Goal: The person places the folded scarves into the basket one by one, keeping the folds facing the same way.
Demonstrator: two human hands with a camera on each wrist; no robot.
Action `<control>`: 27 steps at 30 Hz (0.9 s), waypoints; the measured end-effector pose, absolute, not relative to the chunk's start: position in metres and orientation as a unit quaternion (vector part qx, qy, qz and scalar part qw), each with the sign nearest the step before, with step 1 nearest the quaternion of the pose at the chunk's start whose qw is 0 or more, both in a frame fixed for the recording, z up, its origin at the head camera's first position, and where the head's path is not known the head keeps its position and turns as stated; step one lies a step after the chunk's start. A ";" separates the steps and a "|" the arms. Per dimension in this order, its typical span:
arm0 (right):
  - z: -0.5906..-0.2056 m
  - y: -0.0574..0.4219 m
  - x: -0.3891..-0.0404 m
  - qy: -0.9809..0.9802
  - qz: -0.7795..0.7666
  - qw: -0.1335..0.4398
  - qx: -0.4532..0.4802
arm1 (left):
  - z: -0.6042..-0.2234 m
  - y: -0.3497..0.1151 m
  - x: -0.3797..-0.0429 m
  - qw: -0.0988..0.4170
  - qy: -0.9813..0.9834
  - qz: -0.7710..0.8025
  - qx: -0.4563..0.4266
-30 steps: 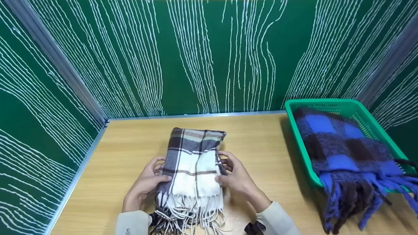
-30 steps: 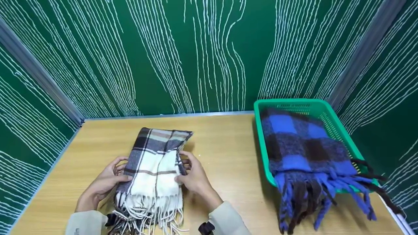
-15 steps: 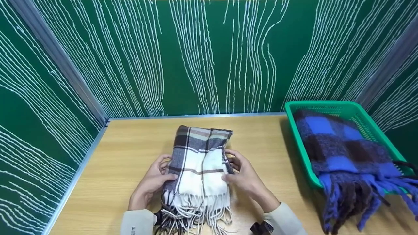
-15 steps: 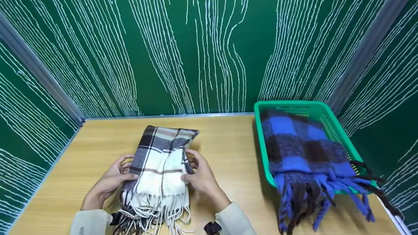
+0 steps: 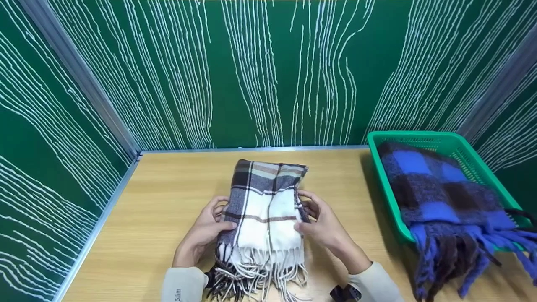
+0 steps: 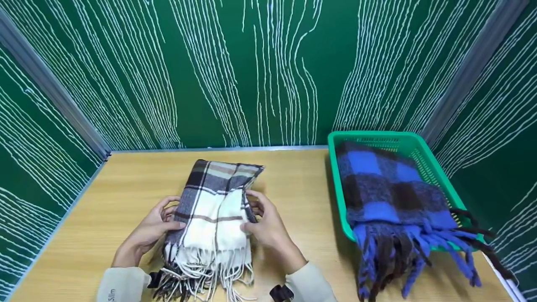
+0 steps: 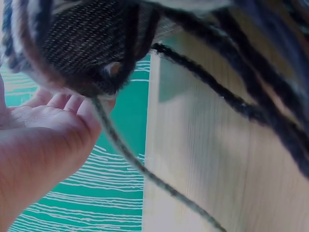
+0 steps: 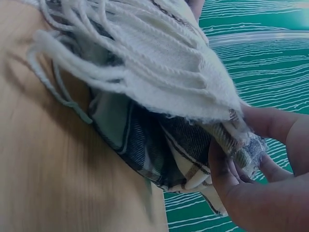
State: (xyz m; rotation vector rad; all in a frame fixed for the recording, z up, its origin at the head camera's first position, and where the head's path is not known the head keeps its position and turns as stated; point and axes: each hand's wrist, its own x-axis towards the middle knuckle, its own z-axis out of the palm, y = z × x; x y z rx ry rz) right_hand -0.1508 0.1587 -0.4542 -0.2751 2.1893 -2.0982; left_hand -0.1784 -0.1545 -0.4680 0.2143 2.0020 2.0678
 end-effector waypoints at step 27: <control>-0.430 0.200 -0.147 0.748 -0.656 0.033 -0.093 | -0.461 -0.116 -0.182 0.137 0.660 0.732 0.099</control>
